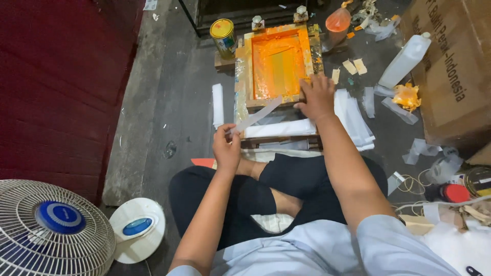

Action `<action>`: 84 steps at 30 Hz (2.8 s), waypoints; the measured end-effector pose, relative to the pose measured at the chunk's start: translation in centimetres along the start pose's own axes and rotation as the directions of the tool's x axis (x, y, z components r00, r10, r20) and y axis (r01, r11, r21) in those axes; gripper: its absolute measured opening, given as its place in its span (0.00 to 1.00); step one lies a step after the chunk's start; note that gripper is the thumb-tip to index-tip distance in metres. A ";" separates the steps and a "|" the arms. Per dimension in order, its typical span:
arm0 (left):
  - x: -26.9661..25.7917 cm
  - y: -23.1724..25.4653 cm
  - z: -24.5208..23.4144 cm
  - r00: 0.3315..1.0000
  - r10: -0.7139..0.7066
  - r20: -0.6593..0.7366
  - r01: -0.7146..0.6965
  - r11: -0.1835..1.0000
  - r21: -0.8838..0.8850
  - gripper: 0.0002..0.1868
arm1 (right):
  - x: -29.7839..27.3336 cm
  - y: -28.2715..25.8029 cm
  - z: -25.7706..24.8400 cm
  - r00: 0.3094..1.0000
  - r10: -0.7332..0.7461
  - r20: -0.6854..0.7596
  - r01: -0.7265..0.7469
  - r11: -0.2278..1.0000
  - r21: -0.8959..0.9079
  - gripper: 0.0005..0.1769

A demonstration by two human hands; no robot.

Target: The person sits on the floor and repeatedly places a white strip under a screen printing frame, then uses a squeegee to pull orange ink across the screen. The person removes the strip, places it aside, and repeats the process with new strips.

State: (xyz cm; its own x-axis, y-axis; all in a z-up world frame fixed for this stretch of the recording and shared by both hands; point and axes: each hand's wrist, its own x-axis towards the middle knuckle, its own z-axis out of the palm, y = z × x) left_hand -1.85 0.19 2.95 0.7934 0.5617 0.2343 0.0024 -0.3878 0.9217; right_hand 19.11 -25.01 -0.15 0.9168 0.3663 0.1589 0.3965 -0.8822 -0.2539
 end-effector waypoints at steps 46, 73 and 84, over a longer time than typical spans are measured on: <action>16.0 -24.8 -1.7 0.859 -0.503 0.092 0.443 0.822 0.357 0.18 | 21.0 -25.7 15.5 0.906 0.256 0.336 -0.415 0.683 0.600 0.18; 16.8 -25.1 -0.2 0.813 -0.544 0.205 0.449 0.811 0.374 0.22 | 23.0 -25.8 26.4 0.855 0.378 0.355 -0.518 0.629 0.579 0.17; 17.6 -26.8 0.1 0.855 -0.499 0.142 0.341 0.747 0.571 0.20 | 22.4 -26.1 27.8 0.957 0.270 0.103 -0.259 0.641 0.723 0.25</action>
State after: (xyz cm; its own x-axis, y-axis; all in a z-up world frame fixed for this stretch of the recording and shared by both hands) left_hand 12.11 20.34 -17.69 0.7633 0.5704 -0.3033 0.6200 -0.5151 0.5918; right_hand 30.59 14.46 -16.44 0.9896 0.1429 -0.0149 0.0510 -0.4464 -0.8934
